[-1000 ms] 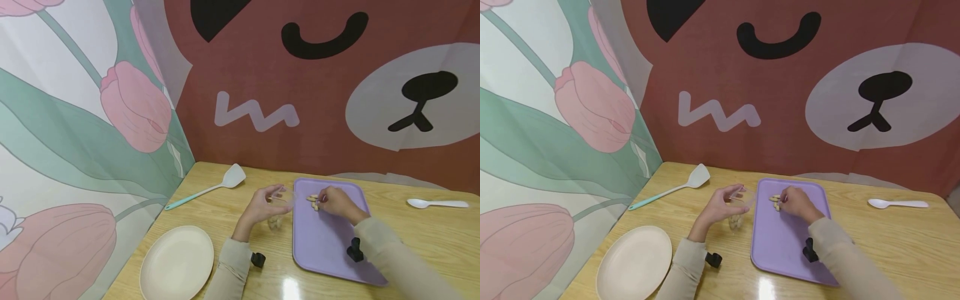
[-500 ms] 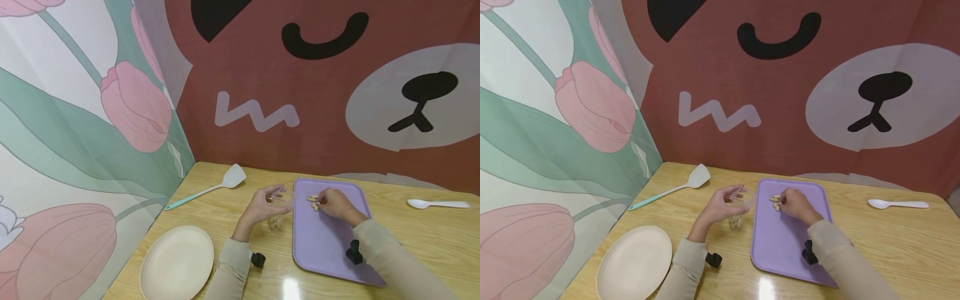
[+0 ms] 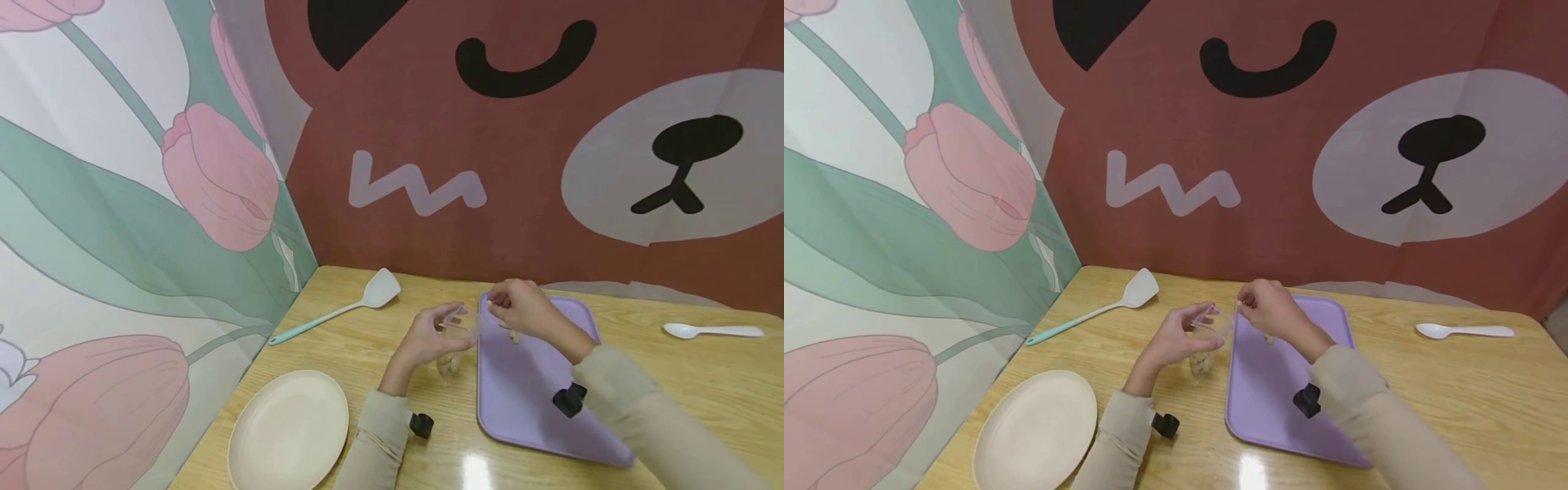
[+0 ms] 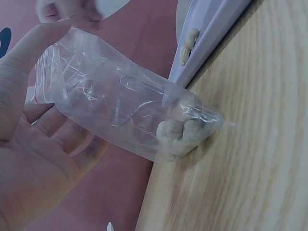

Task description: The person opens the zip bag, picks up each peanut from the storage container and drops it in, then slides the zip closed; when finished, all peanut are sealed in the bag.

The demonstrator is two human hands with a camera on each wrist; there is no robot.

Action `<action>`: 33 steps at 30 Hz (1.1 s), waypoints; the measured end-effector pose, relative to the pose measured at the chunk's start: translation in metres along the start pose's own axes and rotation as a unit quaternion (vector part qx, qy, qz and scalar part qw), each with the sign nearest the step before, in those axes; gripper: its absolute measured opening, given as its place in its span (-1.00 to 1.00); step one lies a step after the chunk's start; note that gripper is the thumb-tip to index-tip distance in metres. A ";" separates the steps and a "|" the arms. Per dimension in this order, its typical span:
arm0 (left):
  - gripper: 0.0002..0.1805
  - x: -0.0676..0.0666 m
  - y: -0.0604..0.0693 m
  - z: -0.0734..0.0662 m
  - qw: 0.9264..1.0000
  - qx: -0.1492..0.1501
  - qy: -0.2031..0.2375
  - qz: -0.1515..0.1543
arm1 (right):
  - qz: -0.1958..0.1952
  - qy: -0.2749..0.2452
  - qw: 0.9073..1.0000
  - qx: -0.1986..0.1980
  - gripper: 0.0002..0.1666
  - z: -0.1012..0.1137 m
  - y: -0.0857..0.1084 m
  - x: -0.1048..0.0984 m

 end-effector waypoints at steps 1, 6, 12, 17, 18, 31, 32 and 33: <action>-0.21 0.000 0.000 0.000 1.000 0.001 0.001 0.000 | 0.001 -0.002 1.000 -0.008 -0.88 0.008 -0.001 0.001; -0.21 0.000 0.000 -0.001 1.000 0.005 0.009 0.003 | 0.006 -0.016 0.999 -0.031 -0.87 0.031 -0.003 0.012; -0.20 -0.001 0.000 -0.002 1.000 0.007 0.016 0.003 | 0.018 -0.022 0.999 -0.044 -0.89 0.040 -0.005 0.021; -0.17 -0.002 0.001 0.000 1.000 -0.001 0.006 -0.004 | 0.020 -0.027 0.998 -0.045 -0.88 0.041 -0.006 0.024; -0.18 -0.003 0.001 0.000 1.000 -0.002 0.001 -0.006 | 0.019 -0.030 0.998 -0.047 -0.89 0.041 -0.006 0.025; -0.20 -0.004 0.002 -0.001 1.000 0.004 0.003 -0.001 | 0.024 -0.049 0.998 -0.022 -0.90 0.037 -0.005 0.028; -0.20 -0.004 0.002 -0.001 1.000 0.004 0.001 -0.001 | 0.023 -0.050 0.998 -0.021 -0.89 0.037 -0.005 0.027; -0.20 -0.004 0.002 -0.002 1.000 0.003 -0.002 -0.001 | 0.021 -0.050 0.998 -0.021 -0.88 0.036 -0.005 0.026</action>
Point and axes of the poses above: each hand's wrist, its own y-axis away from the middle knuckle, its own x-axis out of the palm, z = x × y, the point moved 6 cm from there along -y, towards the middle knuckle, and after that the axes turned 10 degrees about -y, right-handed, at the moved point
